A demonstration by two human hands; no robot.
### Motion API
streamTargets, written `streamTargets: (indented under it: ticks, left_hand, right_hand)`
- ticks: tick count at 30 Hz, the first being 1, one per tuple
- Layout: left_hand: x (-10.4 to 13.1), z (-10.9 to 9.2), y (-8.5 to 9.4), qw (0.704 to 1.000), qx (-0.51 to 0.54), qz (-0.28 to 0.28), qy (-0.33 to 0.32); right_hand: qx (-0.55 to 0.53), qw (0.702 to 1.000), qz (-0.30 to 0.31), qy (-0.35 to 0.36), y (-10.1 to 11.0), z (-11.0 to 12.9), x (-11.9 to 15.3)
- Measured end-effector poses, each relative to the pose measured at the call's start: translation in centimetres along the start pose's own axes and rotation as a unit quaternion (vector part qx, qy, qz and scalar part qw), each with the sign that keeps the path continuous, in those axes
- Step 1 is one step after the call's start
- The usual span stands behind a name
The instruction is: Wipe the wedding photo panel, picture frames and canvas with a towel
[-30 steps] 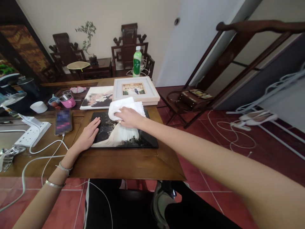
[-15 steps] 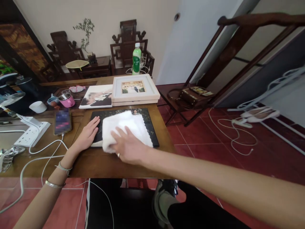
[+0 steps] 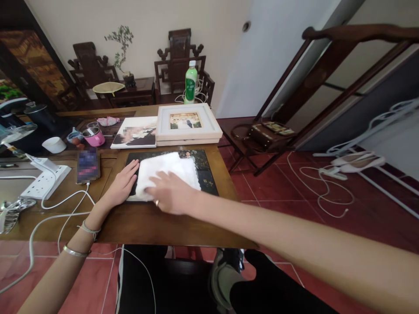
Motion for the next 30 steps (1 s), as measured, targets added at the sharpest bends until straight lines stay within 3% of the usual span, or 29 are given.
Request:
streamTargets:
  ticks: [7,13,17,21,30]
  left_hand:
    - [0.0,0.0,0.0,1.0,0.002,-0.004,-0.002]
    - [0.0,0.1,0.1,1.0,-0.002,-0.004,0.001]
    - [0.0,0.2,0.1,1.0,0.002,-0.009,-0.001]
    - [0.0,0.2,0.0,1.0,0.003,0.0,0.006]
    - [0.1,-0.1,0.1,1.0,0.003,0.001,0.004]
  right_hand:
    - [0.027,0.998,-0.009,-0.047,-0.4,-6.6,-5.2]
    - [0.025,0.997,-0.02,-0.072,-0.7,-7.9,-6.7]
    - [0.049,0.996,-0.031,-0.073,-1.3,-5.7,-5.5]
    - [0.056,0.997,-0.016,-0.051,-1.8,-1.7,-2.7]
    - [-0.015,0.996,0.084,0.02,-0.1,6.5,3.4]
Point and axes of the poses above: each hand's wrist, its own x-axis away from the middle knuckle, its own y-axis out of the back of the hand, z = x × y, the point moved 7 cm from there along -x, towards the middle knuckle, and after that the axes turned 14 degrees about x, right-handed, at the moved point
